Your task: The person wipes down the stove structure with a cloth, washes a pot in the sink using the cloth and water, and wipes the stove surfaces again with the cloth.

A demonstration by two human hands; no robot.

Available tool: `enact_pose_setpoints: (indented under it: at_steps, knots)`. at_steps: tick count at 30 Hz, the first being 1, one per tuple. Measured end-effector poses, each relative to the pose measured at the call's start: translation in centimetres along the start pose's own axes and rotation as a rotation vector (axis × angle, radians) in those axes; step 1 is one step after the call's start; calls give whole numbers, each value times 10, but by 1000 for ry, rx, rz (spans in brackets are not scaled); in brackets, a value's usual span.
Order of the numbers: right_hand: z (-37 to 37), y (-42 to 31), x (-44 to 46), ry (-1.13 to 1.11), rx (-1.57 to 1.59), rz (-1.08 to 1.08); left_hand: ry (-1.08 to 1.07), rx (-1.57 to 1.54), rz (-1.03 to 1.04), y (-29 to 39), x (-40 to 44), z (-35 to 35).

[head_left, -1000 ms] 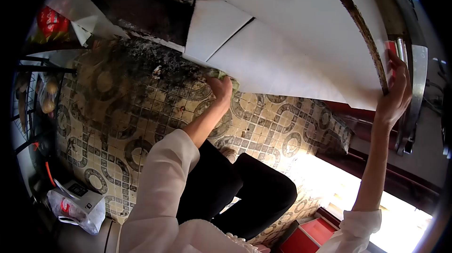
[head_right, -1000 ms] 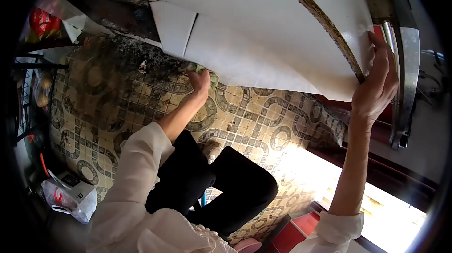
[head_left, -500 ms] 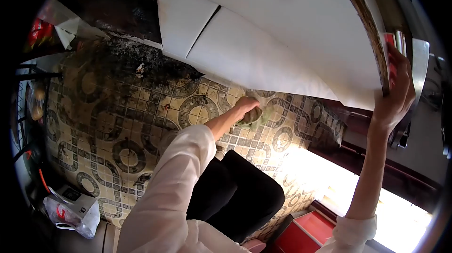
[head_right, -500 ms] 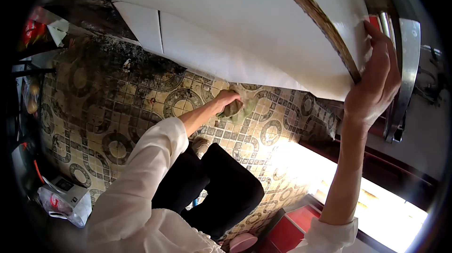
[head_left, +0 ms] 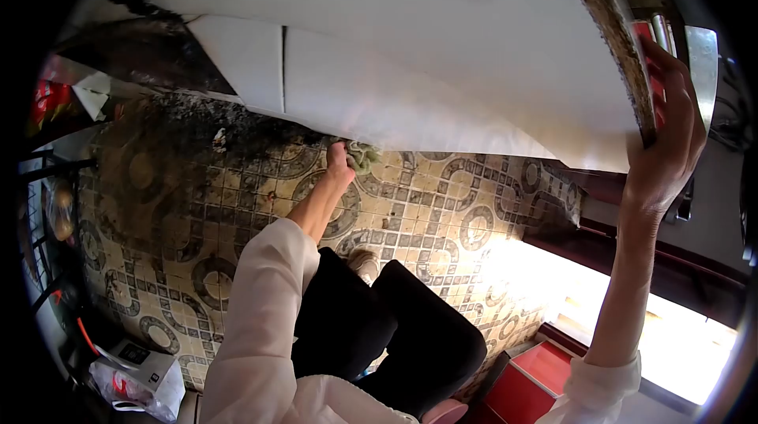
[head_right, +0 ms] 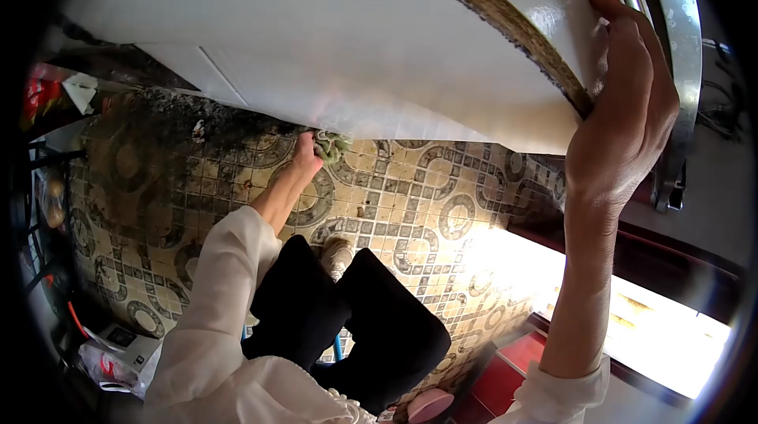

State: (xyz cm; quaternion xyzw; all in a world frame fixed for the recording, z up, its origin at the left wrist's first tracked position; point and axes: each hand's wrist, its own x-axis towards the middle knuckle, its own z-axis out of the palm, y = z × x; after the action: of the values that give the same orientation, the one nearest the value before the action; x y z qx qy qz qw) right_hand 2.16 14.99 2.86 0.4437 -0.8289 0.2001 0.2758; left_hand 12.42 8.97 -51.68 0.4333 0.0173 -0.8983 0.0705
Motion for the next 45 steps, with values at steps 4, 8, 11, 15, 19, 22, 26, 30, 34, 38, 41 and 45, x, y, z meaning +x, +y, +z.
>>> enact_pose_setpoints:
  at_steps: [4,8,11,15,19,22,26,30,34,38,41,45]
  knots:
    - [-11,8,4,-79,-3,-107,83,102,-132,4,-13,16]
    - [-10,9,4,-116,-65,-276,-111,165,-302,-7,8,1]
    - [-11,7,6,-136,-39,-256,-252,1213,-307,-23,-49,57]
    - [-6,4,3,-58,-6,-66,-725,2517,120,-81,-104,99]
    - [-5,-21,3,37,-26,67,-754,2061,108,-104,-80,43]
    - [-1,-19,0,82,-38,101,-352,1432,-395,-53,-158,60]
    - [3,-23,-1,205,-32,50,-99,780,-403,-3,-178,26]
    - [1,-30,-1,206,-76,108,-140,445,-196,28,-175,20]
    - [-4,-29,-1,155,-82,118,-337,27,-84,24,-106,37]
    - [-11,-37,-2,166,66,75,-434,82,-191,-15,-72,58]
    - [-26,-48,-4,48,218,89,-468,1026,-260,-52,-75,82]
    - [-18,-42,-6,57,246,92,-762,1755,-227,-94,-132,111]
